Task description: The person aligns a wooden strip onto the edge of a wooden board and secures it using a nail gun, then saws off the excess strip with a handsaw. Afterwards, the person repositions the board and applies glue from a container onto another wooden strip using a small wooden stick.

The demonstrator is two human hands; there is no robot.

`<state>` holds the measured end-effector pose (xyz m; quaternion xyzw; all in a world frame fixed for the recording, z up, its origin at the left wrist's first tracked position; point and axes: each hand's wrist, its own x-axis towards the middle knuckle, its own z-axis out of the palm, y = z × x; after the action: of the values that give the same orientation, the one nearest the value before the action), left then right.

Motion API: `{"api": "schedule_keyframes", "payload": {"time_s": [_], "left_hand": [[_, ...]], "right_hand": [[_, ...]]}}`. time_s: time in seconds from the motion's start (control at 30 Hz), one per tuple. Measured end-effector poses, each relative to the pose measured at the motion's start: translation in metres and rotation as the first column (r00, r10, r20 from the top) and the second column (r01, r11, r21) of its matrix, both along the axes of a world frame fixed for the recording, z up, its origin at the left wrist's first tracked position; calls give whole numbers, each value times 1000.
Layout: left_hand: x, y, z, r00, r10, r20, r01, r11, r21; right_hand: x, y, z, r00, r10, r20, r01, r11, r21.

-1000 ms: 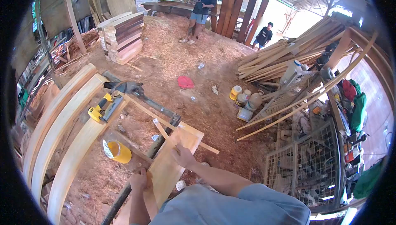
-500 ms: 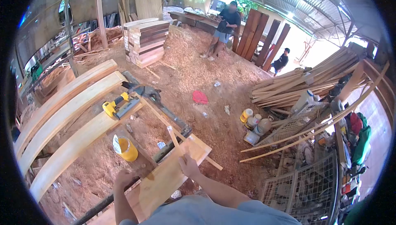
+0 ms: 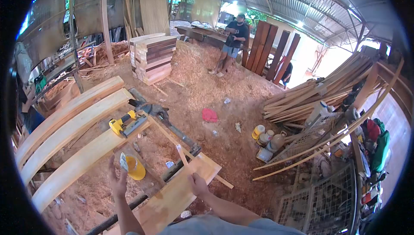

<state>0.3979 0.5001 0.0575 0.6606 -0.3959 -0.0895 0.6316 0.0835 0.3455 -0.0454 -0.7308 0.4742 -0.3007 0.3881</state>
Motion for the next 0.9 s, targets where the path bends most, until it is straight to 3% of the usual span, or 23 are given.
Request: {"api": "schedule_keyframes", "payload": {"time_s": [0.13,0.2,0.4,0.53,0.6,0.73,0.8,0.83,0.9], "left_hand": [[-1,-12,-13,999,-5,51,6,1000,-11],[-3,-18,-21,998,-12,-67,6,996,-91],[-2,-26,-41,997,1,-71,-5,999,-53],[-9,-26,-31,991,-26,-128,17,997,-72],[-15,-27,-25,989,16,-144,-18,1000,-16],[-12,-32,-41,978,-30,-206,12,996,-86],[-11,-33,-51,973,-49,-225,14,988,-156],[-12,-33,-54,969,-67,-236,12,974,-228],[-16,-32,-65,964,-32,-263,-21,980,-196]], "right_hand": [[1,-4,-2,999,-14,-37,14,1000,-13],[0,-1,3,1000,0,-16,1,998,57],[0,4,17,997,7,78,-20,986,166],[0,3,9,998,1,62,-8,993,119],[-2,-1,1,999,42,13,-42,999,-16],[-2,0,-2,999,31,19,-31,999,-14],[0,4,12,996,3,87,-15,990,140],[-2,5,8,997,0,82,-12,989,144],[-1,3,12,998,24,51,-27,998,54]]}}
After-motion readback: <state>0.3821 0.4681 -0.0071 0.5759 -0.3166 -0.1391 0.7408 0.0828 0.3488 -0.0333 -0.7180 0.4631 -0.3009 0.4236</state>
